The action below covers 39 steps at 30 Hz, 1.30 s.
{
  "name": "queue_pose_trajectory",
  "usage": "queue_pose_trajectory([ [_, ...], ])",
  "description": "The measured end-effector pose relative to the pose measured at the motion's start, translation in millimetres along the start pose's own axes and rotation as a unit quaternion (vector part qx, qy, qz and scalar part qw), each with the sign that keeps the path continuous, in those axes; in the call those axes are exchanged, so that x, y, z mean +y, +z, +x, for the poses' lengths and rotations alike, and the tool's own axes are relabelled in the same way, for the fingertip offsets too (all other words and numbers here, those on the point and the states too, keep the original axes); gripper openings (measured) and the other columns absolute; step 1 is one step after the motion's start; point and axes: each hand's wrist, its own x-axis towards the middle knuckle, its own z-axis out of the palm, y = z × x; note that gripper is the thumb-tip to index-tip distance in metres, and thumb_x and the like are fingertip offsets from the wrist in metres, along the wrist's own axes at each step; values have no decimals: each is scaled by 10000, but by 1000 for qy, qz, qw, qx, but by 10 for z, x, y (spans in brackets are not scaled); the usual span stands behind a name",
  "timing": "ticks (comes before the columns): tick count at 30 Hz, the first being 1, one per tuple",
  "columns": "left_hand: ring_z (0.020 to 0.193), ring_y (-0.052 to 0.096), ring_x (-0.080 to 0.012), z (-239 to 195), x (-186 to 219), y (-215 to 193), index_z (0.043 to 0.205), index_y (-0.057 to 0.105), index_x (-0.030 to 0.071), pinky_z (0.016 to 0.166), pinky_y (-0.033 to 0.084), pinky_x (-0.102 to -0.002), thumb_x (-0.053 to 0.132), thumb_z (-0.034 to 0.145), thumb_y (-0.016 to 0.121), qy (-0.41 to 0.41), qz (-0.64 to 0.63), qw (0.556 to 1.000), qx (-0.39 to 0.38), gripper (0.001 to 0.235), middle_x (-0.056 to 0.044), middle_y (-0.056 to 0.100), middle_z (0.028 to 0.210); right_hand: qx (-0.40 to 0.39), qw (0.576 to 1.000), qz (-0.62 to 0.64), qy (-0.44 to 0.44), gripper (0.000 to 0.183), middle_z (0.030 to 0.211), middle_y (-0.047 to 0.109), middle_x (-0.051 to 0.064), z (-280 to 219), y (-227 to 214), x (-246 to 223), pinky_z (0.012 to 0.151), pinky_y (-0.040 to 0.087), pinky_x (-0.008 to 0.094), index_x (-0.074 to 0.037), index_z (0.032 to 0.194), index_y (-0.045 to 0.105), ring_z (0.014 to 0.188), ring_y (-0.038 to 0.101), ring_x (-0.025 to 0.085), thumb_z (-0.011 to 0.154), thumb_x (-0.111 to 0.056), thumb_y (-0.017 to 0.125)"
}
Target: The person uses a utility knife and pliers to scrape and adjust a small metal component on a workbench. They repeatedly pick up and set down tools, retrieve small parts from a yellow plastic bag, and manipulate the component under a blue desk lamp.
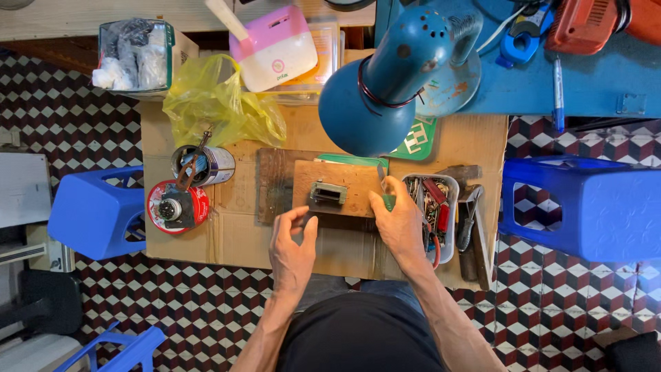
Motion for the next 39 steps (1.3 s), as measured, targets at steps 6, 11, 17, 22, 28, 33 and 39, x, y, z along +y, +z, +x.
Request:
queue_pose_trajectory([
  [6, 1121, 623, -309, 547, -86, -166, 1331, 552, 24, 875, 551, -380, 85, 859, 673, 117, -67, 990, -52, 491, -198, 577, 1322, 52, 994, -87, 30, 466, 1163, 654, 234, -101, 25, 150, 904, 493, 455, -19, 1284, 600, 1065, 637, 373, 901, -263, 705],
  [11, 1243, 653, -274, 683, -255, -232, 1423, 574, 115, 1065, 543, -390, 92, 973, 601, 100, -42, 988, -107, 452, -100, 641, 1344, 39, 983, 62, 168, 493, 1000, 660, 219, -394, -7, 482, 728, 503, 406, 13, 1316, 591, 828, 638, 275, 911, -247, 698],
  [17, 1324, 473, -350, 819, -147, -140, 1397, 489, 40, 1101, 382, -481, 188, 771, 759, 277, 7, 942, -190, 698, -191, 512, 1420, 2, 970, 66, 234, 617, 1035, 638, 149, -526, 379, 1060, 666, 565, 363, -4, 1381, 533, 736, 720, 245, 847, -255, 709],
  [22, 1236, 533, -342, 969, -145, 15, 1246, 580, 68, 1027, 428, -480, 177, 749, 767, 312, 87, 920, -220, 542, -159, 585, 1293, 14, 980, -137, 144, 641, 1169, 667, 255, -504, 535, 1294, 947, 501, 427, 0, 1382, 562, 1087, 655, 365, 851, -309, 743],
  [28, 1113, 594, -329, 1041, -220, 114, 1111, 629, 68, 939, 489, -465, 104, 715, 787, 353, 68, 912, -198, 428, -119, 635, 1138, 47, 977, -200, 49, 753, 1393, 545, 281, -524, 380, 751, 1080, 439, 454, 24, 1450, 472, 1295, 534, 416, 839, -317, 751],
  [33, 1049, 638, -322, 1020, -190, 17, 1080, 650, 81, 879, 543, -442, 121, 716, 804, 325, 59, 925, -185, 398, -101, 657, 1088, 23, 953, -244, -180, 1019, 1588, 357, 264, -239, 115, 68, 1188, 314, 501, 11, 1541, 324, 1450, 364, 418, 744, -344, 852],
  [39, 956, 686, -301, 912, -212, -565, 1092, 671, 119, 782, 561, -427, 159, 838, 768, 187, 54, 976, -97, 274, -68, 705, 1072, -143, 878, -379, -254, 1264, 1531, 330, 265, 286, 164, -223, 1168, 222, 543, 9, 1483, 306, 1439, 273, 439, 510, -458, 963],
])
